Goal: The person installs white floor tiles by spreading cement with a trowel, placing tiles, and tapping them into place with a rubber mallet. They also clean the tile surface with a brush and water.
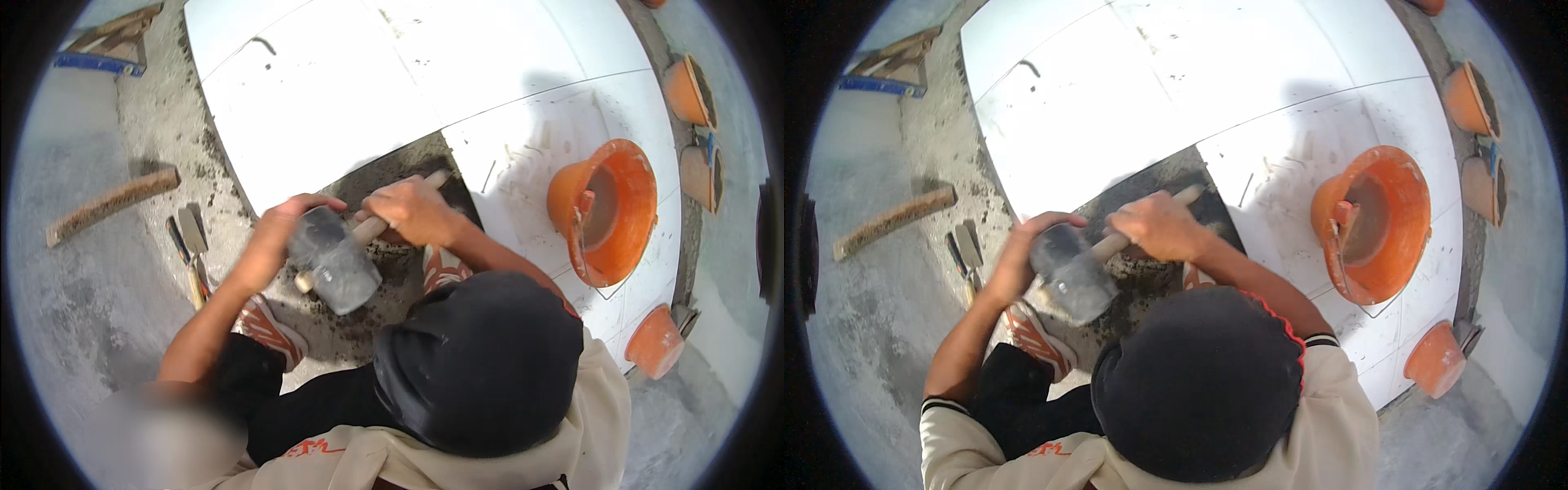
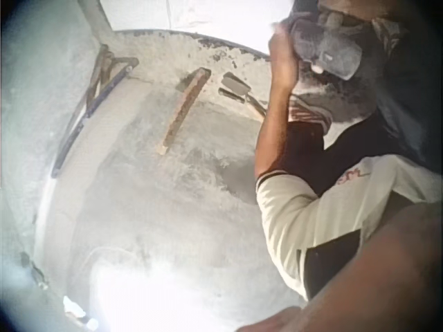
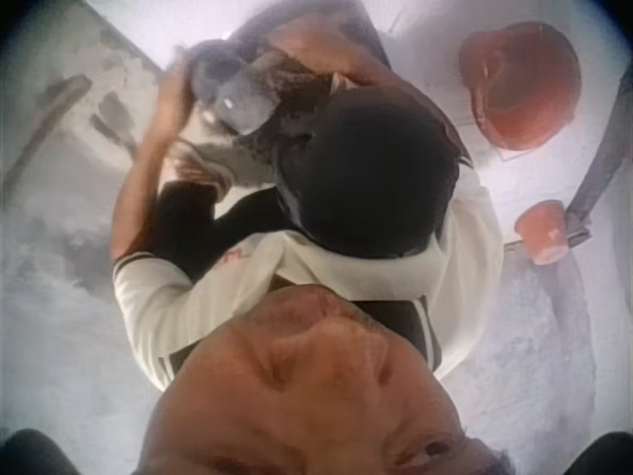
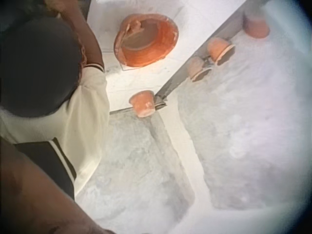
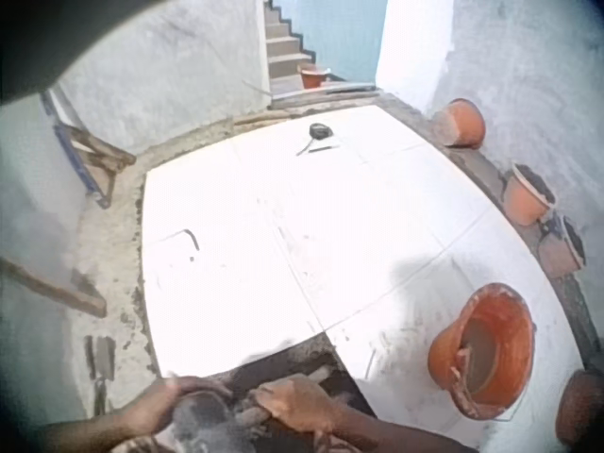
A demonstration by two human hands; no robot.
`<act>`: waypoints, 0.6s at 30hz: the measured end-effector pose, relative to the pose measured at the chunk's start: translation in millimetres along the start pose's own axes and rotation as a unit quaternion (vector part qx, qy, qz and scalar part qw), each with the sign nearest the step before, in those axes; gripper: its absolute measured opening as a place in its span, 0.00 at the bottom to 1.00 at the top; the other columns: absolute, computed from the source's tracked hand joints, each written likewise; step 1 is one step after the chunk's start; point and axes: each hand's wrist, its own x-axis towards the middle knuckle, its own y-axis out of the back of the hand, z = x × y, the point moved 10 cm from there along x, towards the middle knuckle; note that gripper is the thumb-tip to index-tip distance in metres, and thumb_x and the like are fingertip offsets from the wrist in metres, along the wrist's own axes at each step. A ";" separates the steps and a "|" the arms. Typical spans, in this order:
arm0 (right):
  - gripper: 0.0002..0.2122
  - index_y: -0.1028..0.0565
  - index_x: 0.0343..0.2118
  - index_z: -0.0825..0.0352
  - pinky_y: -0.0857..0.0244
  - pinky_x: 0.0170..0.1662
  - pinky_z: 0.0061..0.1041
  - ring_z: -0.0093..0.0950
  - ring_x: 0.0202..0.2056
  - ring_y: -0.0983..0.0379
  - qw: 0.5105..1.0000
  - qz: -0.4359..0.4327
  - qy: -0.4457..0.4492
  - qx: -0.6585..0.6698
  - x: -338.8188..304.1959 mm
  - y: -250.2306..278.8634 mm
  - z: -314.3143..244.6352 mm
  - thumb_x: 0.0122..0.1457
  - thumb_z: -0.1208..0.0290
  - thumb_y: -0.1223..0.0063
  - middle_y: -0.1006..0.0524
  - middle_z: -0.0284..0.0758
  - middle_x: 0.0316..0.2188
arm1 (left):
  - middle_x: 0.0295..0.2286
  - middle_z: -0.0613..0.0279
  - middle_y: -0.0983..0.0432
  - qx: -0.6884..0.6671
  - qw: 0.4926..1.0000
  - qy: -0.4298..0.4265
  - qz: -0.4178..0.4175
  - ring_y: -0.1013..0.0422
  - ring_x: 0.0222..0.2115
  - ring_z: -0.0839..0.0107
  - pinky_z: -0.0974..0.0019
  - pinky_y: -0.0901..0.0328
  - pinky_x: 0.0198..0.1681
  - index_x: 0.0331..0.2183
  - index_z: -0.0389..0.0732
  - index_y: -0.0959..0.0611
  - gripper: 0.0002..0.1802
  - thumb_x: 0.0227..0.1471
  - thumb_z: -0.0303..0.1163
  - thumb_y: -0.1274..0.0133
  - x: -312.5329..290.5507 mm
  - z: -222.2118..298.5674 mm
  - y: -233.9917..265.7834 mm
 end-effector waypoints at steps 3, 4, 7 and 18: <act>0.10 0.21 0.36 0.67 0.29 0.29 0.37 0.40 0.28 0.19 0.988 -0.010 -0.055 0.147 6.7 15.6 -17.2 0.52 0.71 0.32 0.19 0.40 0.26 | 0.47 0.53 0.19 0.028 0.997 0.063 -0.038 0.25 0.50 0.61 0.55 0.31 0.57 0.55 0.43 0.16 0.45 0.68 0.70 0.72 48.3 -23.1 35.6; 0.13 0.21 0.37 0.67 0.29 0.32 0.38 0.42 0.30 0.19 0.975 -0.017 -0.085 0.206 2.9 24.0 -16.1 0.51 0.71 0.31 0.19 0.43 0.28 | 0.48 0.53 0.19 0.160 0.986 0.038 0.014 0.26 0.53 0.59 0.54 0.33 0.59 0.56 0.44 0.16 0.40 0.70 0.65 0.69 82.6 -25.2 37.1; 0.14 0.20 0.40 0.68 0.29 0.34 0.39 0.45 0.32 0.19 0.962 0.051 -0.094 0.249 -10.2 43.4 -9.1 0.52 0.70 0.31 0.18 0.47 0.29 | 0.67 0.50 0.38 0.468 0.860 -0.203 -0.028 0.48 0.70 0.51 0.47 0.52 0.72 0.64 0.44 0.24 0.30 0.72 0.51 0.59 137.4 21.6 -39.5; 0.15 0.19 0.39 0.65 0.28 0.35 0.40 0.46 0.31 0.20 0.901 0.158 -0.380 0.136 -174.4 86.9 -0.9 0.57 0.58 0.33 0.19 0.47 0.27 | 0.74 0.51 0.54 0.707 0.580 -0.375 -0.155 0.59 0.75 0.53 0.38 0.66 0.74 0.71 0.60 0.33 0.36 0.68 0.62 0.62 177.7 -21.0 -173.7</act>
